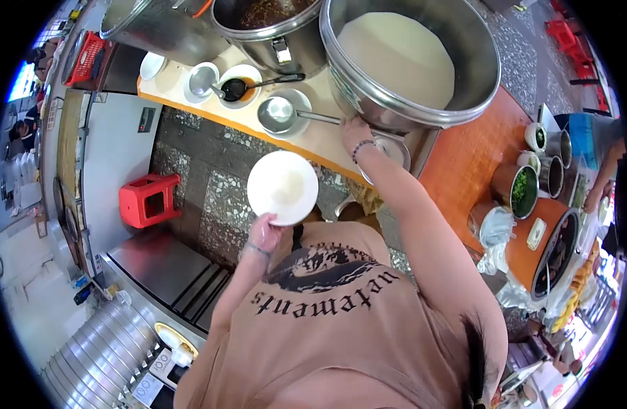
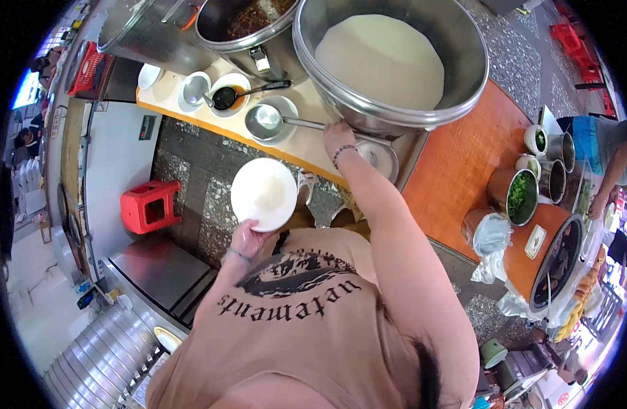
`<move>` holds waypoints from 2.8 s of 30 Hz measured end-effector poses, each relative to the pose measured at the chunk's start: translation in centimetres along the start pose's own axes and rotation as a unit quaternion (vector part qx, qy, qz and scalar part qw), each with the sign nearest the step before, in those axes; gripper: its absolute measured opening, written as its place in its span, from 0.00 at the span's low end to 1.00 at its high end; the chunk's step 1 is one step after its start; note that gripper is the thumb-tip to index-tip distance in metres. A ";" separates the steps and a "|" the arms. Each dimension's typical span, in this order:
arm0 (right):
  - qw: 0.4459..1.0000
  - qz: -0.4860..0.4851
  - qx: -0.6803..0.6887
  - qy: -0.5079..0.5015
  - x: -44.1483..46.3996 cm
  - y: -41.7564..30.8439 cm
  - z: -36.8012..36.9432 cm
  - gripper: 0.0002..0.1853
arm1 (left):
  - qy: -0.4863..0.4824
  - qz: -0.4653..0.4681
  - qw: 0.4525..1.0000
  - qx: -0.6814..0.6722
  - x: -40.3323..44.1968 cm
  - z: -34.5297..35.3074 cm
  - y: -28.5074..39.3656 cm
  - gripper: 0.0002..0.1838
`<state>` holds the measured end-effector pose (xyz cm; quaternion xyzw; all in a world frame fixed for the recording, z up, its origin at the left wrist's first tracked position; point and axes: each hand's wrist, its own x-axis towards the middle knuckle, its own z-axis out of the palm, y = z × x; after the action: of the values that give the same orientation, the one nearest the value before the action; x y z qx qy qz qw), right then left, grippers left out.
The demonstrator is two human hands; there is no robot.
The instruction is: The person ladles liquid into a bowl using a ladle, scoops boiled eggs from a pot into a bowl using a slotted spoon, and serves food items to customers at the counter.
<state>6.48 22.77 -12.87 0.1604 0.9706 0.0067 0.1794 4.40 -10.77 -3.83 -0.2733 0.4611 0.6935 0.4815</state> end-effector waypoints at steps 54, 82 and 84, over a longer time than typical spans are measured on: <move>0.950 0.151 0.202 -0.184 -6.1 19.2 -25.9 0.03 | -0.298 0.218 0.929 -0.009 -4.6 23.0 13.2 0.33; 0.514 0.189 0.836 0.034 -26.1 14.0 -32.5 0.16 | -0.300 0.153 0.938 0.081 0.6 30.3 16.8 0.36; 0.521 0.186 0.832 0.031 -27.0 14.2 -33.3 0.19 | -0.299 0.162 0.935 0.104 0.9 30.8 17.1 0.36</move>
<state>23.08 29.25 28.63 0.4134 0.4872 -0.7659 -0.0718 -9.66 15.51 14.91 0.0767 0.4031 0.7603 0.5035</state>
